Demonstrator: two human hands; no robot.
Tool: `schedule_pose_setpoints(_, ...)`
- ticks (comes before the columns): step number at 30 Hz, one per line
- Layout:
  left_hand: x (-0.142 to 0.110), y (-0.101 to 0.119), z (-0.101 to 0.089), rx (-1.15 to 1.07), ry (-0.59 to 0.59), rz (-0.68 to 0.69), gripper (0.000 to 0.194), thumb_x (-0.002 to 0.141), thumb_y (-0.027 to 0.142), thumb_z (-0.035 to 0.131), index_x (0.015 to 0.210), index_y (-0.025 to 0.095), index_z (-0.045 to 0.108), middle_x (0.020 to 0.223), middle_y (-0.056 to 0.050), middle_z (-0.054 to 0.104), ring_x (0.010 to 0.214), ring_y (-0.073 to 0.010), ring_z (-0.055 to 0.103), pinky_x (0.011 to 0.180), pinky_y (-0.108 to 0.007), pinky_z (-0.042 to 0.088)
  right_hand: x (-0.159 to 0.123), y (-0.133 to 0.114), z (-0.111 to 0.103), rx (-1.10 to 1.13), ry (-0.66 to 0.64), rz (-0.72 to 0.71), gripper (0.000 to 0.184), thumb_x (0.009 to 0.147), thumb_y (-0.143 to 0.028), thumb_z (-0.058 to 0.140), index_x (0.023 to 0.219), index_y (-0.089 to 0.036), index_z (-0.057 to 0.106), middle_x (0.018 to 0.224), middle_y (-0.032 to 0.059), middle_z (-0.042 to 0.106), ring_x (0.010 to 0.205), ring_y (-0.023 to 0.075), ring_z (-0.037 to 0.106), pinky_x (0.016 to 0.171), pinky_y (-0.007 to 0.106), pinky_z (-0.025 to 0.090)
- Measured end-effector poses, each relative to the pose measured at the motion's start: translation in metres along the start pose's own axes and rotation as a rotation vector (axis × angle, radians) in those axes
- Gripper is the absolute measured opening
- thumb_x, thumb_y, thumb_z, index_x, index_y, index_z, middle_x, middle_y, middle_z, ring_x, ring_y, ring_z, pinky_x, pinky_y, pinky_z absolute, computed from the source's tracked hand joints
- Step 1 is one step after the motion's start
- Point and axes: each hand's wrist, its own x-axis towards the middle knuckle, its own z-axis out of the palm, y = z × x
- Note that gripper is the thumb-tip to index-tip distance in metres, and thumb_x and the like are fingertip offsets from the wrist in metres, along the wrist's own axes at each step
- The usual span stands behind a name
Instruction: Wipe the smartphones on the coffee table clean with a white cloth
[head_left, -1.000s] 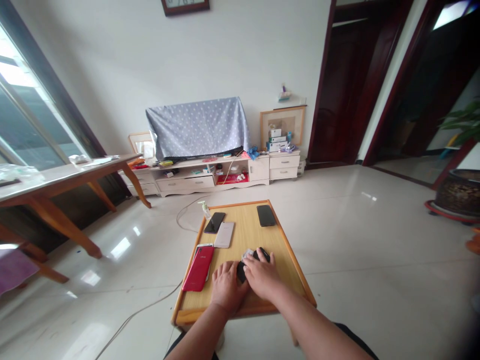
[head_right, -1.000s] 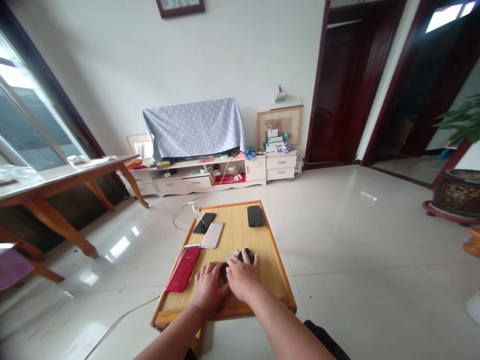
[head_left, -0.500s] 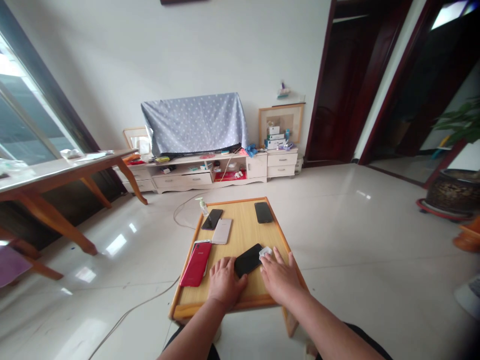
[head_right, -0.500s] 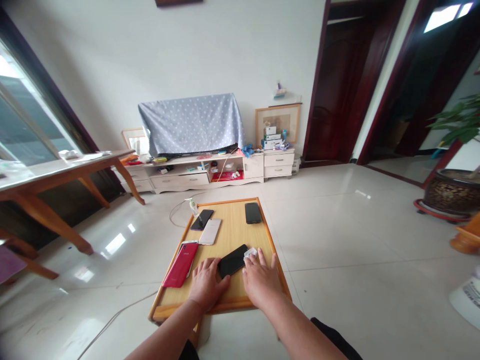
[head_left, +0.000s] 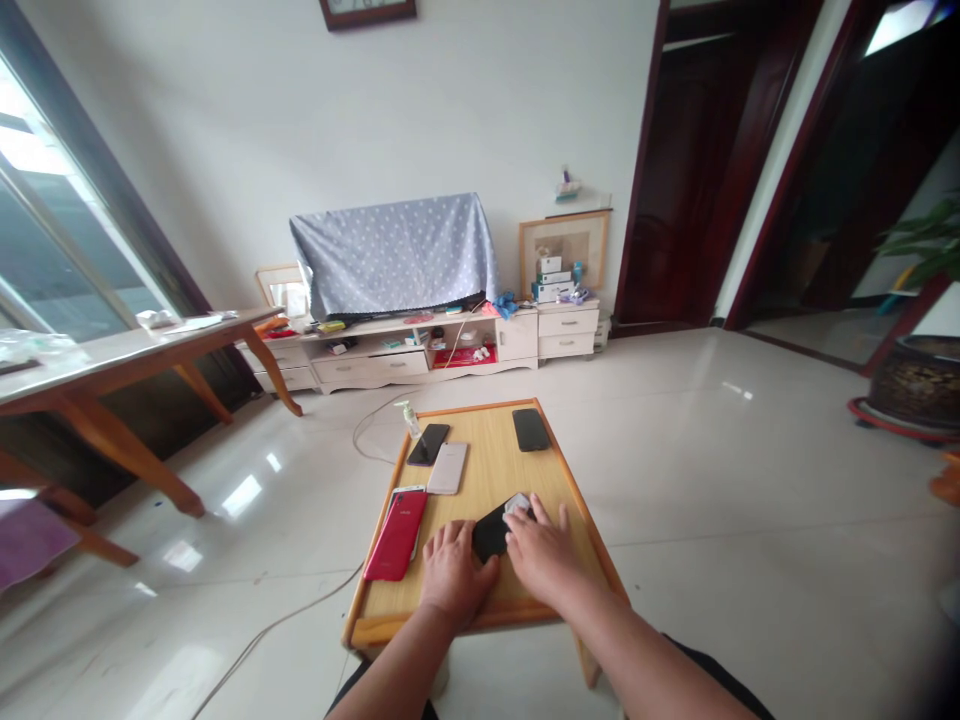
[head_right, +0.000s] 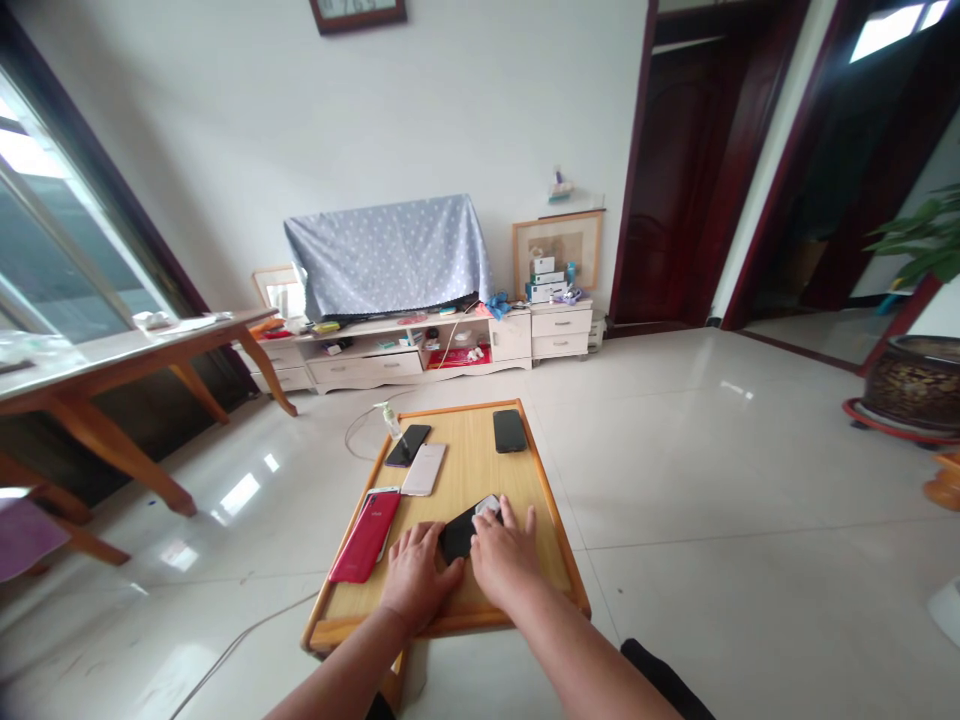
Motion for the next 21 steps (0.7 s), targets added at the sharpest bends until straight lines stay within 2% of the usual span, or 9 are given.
schedule_pose_setpoints(2,0.000,-0.001,0.001,-0.006,-0.010,0.008,0.057,0.083,0.048,0.056,0.134,0.025,0.054,0.135,-0.009,0.057,0.124,-0.0274,0.048,0.106,-0.039,0.030,-0.001,-0.013,0.009,0.037,-0.034,-0.118,0.046,0.101,-0.034,0.032,0.141,-0.030,0.053,0.150,0.0031,0.051,0.151,0.0312,0.019,0.116,0.066,-0.004)
schedule_pose_setpoints(4,0.000,-0.002,0.001,-0.008,-0.015,0.011,0.053,0.084,0.047,0.054,0.133,0.026,0.054,0.135,-0.008,0.057,0.123,-0.0270,0.048,0.105,-0.039,0.031,0.001,-0.018,0.011,0.055,-0.059,-0.165,0.045,0.100,-0.034,0.033,0.139,-0.033,0.055,0.149,0.0016,0.053,0.151,0.0304,0.019,0.116,0.066,-0.003)
schedule_pose_setpoints(10,0.001,0.000,0.000,-0.008,0.002,0.005,0.059,0.077,0.051,0.061,0.130,0.025,0.056,0.132,-0.008,0.058,0.123,-0.0285,0.048,0.104,-0.039,0.032,0.025,0.003,-0.003,-0.005,-0.011,0.102,0.047,0.101,-0.033,0.031,0.141,-0.031,0.054,0.152,0.0035,0.048,0.151,0.0343,0.015,0.112,0.072,-0.005)
schedule_pose_setpoints(12,0.001,0.000,0.000,-0.010,0.006,0.004,0.058,0.078,0.050,0.061,0.130,0.025,0.056,0.131,-0.008,0.058,0.122,-0.0279,0.049,0.104,-0.038,0.031,0.025,0.000,0.000,0.009,-0.007,0.081,0.047,0.101,-0.035,0.029,0.142,-0.031,0.052,0.153,0.0033,0.047,0.151,0.0339,0.016,0.113,0.071,-0.003)
schedule_pose_setpoints(15,0.001,-0.001,-0.001,-0.022,-0.001,0.009,0.050,0.084,0.046,0.053,0.131,0.028,0.056,0.131,-0.007,0.059,0.120,-0.0262,0.050,0.103,-0.038,0.032,0.019,-0.013,0.012,0.057,-0.048,-0.077,0.047,0.103,-0.040,0.028,0.143,-0.036,0.050,0.152,0.0016,0.049,0.150,0.0309,0.020,0.115,0.067,-0.002)
schedule_pose_setpoints(17,0.000,-0.001,-0.001,-0.026,-0.003,0.009,0.048,0.086,0.045,0.050,0.131,0.029,0.056,0.131,-0.006,0.058,0.120,-0.0257,0.050,0.103,-0.038,0.032,0.016,-0.016,0.015,0.064,-0.060,-0.132,0.046,0.103,-0.041,0.028,0.143,-0.038,0.050,0.150,0.0006,0.051,0.150,0.0302,0.021,0.115,0.067,-0.003)
schedule_pose_setpoints(21,0.000,-0.001,-0.001,-0.004,-0.016,-0.001,0.060,0.081,0.050,0.058,0.135,0.026,0.053,0.136,-0.008,0.056,0.126,-0.0276,0.047,0.107,-0.039,0.030,0.023,0.003,0.003,0.020,-0.010,0.019,0.042,0.101,-0.035,0.034,0.137,-0.035,0.056,0.150,0.0017,0.051,0.149,0.0325,0.022,0.113,0.068,0.001)
